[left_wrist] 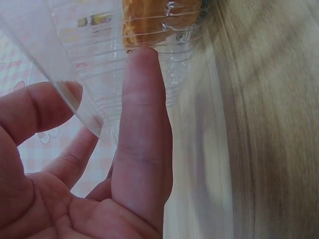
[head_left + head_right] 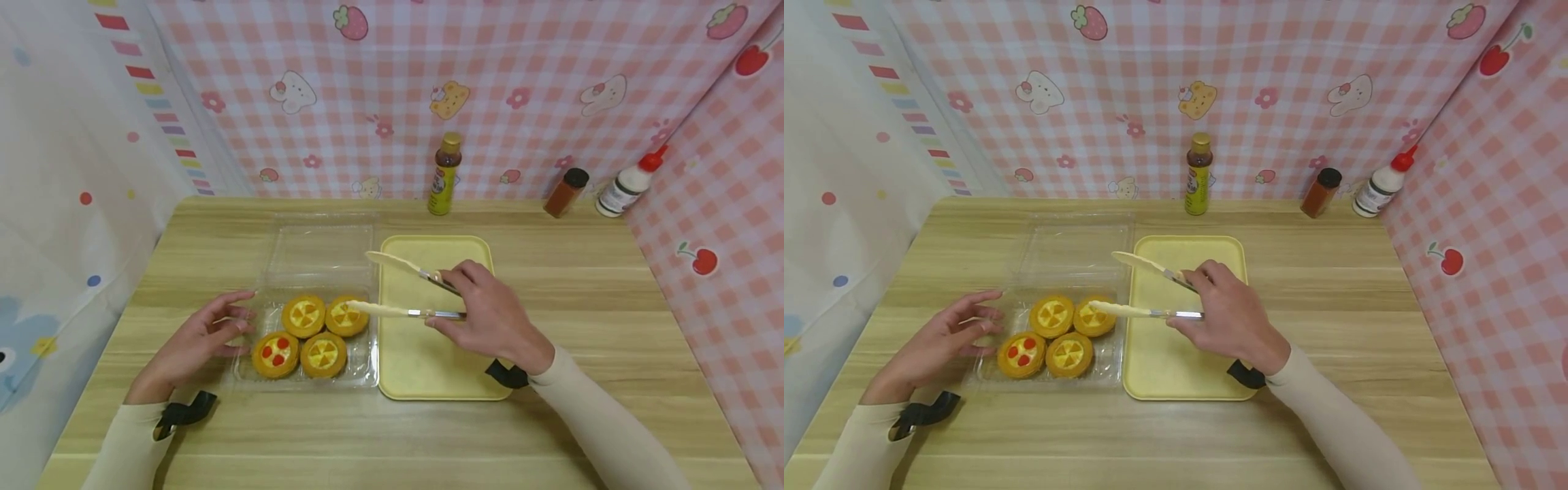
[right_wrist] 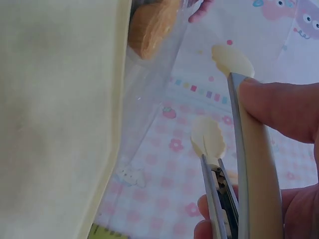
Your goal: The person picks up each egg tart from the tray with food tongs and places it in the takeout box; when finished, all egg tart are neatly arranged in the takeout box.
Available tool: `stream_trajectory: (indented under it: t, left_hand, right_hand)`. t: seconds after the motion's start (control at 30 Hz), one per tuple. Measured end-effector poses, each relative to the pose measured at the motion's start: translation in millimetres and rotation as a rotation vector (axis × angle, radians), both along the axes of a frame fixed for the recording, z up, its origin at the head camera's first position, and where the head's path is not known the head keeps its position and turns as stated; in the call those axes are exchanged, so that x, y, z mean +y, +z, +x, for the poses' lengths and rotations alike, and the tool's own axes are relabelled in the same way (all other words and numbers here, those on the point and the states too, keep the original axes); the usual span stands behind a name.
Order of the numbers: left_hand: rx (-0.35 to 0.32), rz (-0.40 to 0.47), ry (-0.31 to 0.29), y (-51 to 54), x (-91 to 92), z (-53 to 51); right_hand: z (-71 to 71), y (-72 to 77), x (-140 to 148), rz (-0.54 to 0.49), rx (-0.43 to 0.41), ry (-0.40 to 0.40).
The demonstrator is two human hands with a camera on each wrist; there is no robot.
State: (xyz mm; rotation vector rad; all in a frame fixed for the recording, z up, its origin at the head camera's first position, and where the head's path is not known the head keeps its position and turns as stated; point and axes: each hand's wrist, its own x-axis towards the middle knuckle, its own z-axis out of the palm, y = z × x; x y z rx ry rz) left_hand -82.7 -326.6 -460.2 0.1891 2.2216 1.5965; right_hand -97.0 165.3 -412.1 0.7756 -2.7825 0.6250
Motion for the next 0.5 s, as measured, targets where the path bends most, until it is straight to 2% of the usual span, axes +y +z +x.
stream_trajectory:
  t: [0.3, 0.5]
  left_hand:
    - [0.007, 0.011, -0.002, 1.1, 0.3, 0.4]
    - [0.004, 0.018, -0.006, -0.2, -1.2, 0.6]
  right_hand:
    - [-3.3, -14.4, 29, -0.058, -0.054, -0.082]
    - [-4.6, -23.2, 55, -0.057, -0.097, -0.179]
